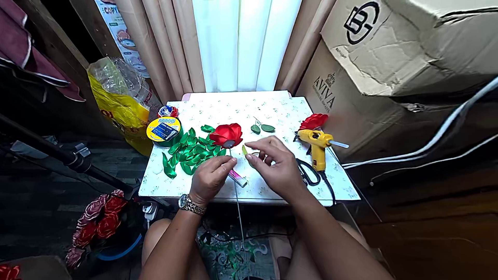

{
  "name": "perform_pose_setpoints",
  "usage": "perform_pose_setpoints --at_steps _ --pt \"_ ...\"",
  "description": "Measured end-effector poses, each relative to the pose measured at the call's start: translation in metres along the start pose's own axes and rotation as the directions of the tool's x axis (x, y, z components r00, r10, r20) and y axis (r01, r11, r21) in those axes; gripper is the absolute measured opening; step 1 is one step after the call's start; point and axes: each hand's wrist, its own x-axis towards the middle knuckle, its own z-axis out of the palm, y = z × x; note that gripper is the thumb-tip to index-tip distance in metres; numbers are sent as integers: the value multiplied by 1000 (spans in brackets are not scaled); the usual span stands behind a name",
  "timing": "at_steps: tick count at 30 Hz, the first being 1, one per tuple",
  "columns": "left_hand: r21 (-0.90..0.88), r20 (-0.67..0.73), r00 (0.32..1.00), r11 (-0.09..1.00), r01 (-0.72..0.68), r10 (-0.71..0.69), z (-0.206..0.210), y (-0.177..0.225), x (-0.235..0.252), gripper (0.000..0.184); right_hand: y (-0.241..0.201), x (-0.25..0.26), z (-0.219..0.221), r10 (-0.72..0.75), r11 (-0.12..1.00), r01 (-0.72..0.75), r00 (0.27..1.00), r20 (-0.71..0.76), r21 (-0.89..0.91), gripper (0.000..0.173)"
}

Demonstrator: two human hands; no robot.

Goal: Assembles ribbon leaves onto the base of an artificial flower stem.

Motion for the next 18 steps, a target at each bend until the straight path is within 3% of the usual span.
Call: perform_pose_setpoints --at_steps 4,12,15,18 --pt "-40 65 995 997 -71 73 15 14 2 14 14 7 7 -53 992 44 996 -74 -120 23" --pt "-86 95 989 991 -102 110 31 21 2 15 28 1 5 -10 975 2 999 -34 -221 11" --pt "-104 50 998 994 -34 40 27 14 4 14 27 1 -10 21 985 -18 1000 15 -173 14" --pt "-123 -68 985 981 152 -162 2 -1 5 15 26 3 -36 69 995 -71 997 -27 -71 21"
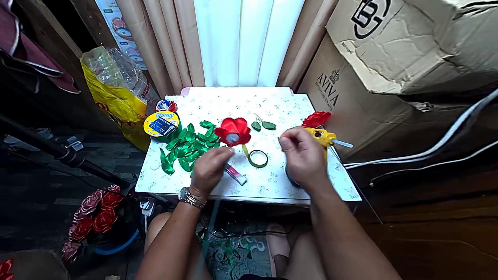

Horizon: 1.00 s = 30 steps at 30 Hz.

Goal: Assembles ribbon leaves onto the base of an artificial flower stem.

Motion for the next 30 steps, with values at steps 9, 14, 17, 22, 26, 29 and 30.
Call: perform_pose_setpoints --at_steps 9,14,17,22,26,29,30 --pt "-205 -416 875 963 174 -247 -81 -6 9 17 -8 -27 11 -60 939 23 993 97 344 39" --pt "-245 -376 886 952 185 -269 -93 -1 1 27 -10 -11 69 120 989 -43 799 590 -142 41" --pt "-318 -330 887 923 218 -323 -94 -2 -3 27 -3 3 102 74 969 66 843 534 -238 31" --pt "-404 -264 886 877 258 -382 -96 -6 -4 23 -5 22 136 188 925 67 775 603 -374 19" --pt "-520 -182 885 806 282 -428 -94 -7 -4 23 -8 23 127 177 960 -15 807 563 -280 11" --pt "-497 -43 885 778 384 -464 -87 4 1 25 -22 21 91 109 993 -74 869 483 -89 10" --pt "-462 23 876 772 437 -482 -82 9 3 23 -27 19 78 72 997 -50 892 446 -62 9"
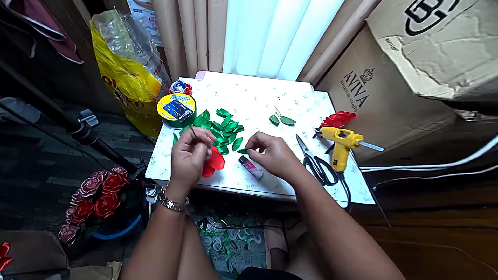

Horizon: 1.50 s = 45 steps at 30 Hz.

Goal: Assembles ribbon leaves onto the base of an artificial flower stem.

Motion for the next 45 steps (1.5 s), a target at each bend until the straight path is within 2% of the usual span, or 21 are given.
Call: perform_pose_setpoints --at_steps 3,5,7,9,11,13,14,16,18,21,24,27,29,31,33,35,37,40,45 --pt "95 130 978 984 150 -162 30 2 -4 19 -3 -16 -28 -121 993 121 991 -54 5 17" --pt "113 187 957 973 202 -221 49 1 -7 17 -1 -22 -40 -195 981 195 980 -51 10 21" --pt "124 227 937 962 244 -267 65 -2 -8 15 -1 -29 -45 -221 973 224 974 -50 49 20" --pt "107 242 919 949 295 -313 79 -4 -8 4 1 -35 -49 -209 974 215 975 -76 69 22" --pt "82 224 911 939 335 -345 90 -6 -7 10 11 -46 -62 -86 996 87 990 -111 7 30" --pt "58 203 906 928 367 -371 96 -9 -7 13 32 -63 -86 182 972 -206 964 -194 -115 26" --pt "52 196 900 921 387 -389 98 -10 -7 14 48 -71 -98 341 905 -387 908 -243 -176 33" --pt "64 203 882 905 422 -425 103 -11 -8 15 82 -83 -113 601 721 -662 744 -293 -203 49" --pt "85 218 863 890 448 -455 108 -11 -10 16 105 -86 -116 706 613 -778 618 -347 -138 55" --pt "93 213 851 877 472 -480 114 -12 -11 21 117 -77 -110 718 598 -802 533 -448 3 53" --pt "101 149 861 873 477 -487 114 -14 -8 21 132 -68 -99 690 643 -762 536 -486 73 58" --pt "80 89 877 881 467 -473 111 -18 -8 20 138 -65 -90 571 749 -660 601 -560 56 50" --pt "64 60 883 885 461 -465 109 -19 -8 19 129 -69 -90 425 852 -523 652 -628 33 47" --pt "64 41 891 891 450 -453 106 -20 -9 19 116 -75 -91 323 922 -383 672 -667 60 51" --pt "77 32 900 899 432 -435 103 -22 -9 19 106 -81 -90 204 979 -149 717 -667 140 49" --pt "68 29 906 905 419 -422 103 -23 -10 18 94 -86 -88 104 971 57 773 -626 232 44" --pt "50 25 910 910 412 -414 103 -24 -12 18 82 -88 -83 47 938 164 812 -581 306 40" --pt "35 16 920 920 390 -391 105 -23 -13 19 65 -91 -74 -11 914 223 850 -527 340 35" --pt "60 3 932 931 361 -361 107 -22 -13 19 55 -95 -60 2 930 166 890 -455 329 33"
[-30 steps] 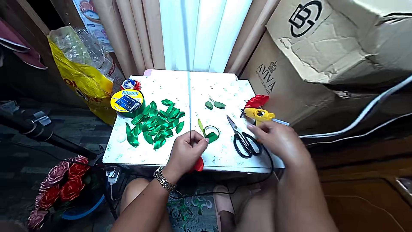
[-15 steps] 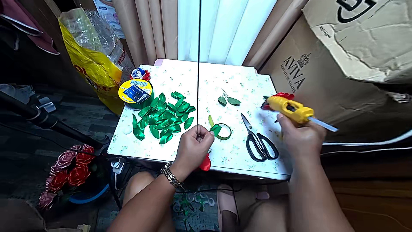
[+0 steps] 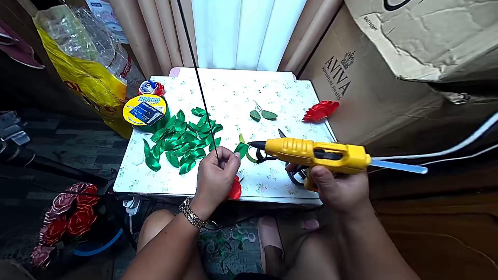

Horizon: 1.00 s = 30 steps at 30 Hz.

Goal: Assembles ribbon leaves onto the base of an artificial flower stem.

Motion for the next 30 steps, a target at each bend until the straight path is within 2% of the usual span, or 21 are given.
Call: perform_pose_setpoints --at_steps 9,21,30 --pt "41 -18 998 997 -66 67 0 -2 -1 17 3 1 6 -39 982 40 999 9 -183 36" --pt "50 -41 993 993 -106 108 -2 -2 1 17 3 1 4 -30 976 30 1000 3 -217 39" --pt "-10 -30 994 994 -107 107 -4 -2 2 18 4 4 -4 -115 934 127 992 57 -335 44"
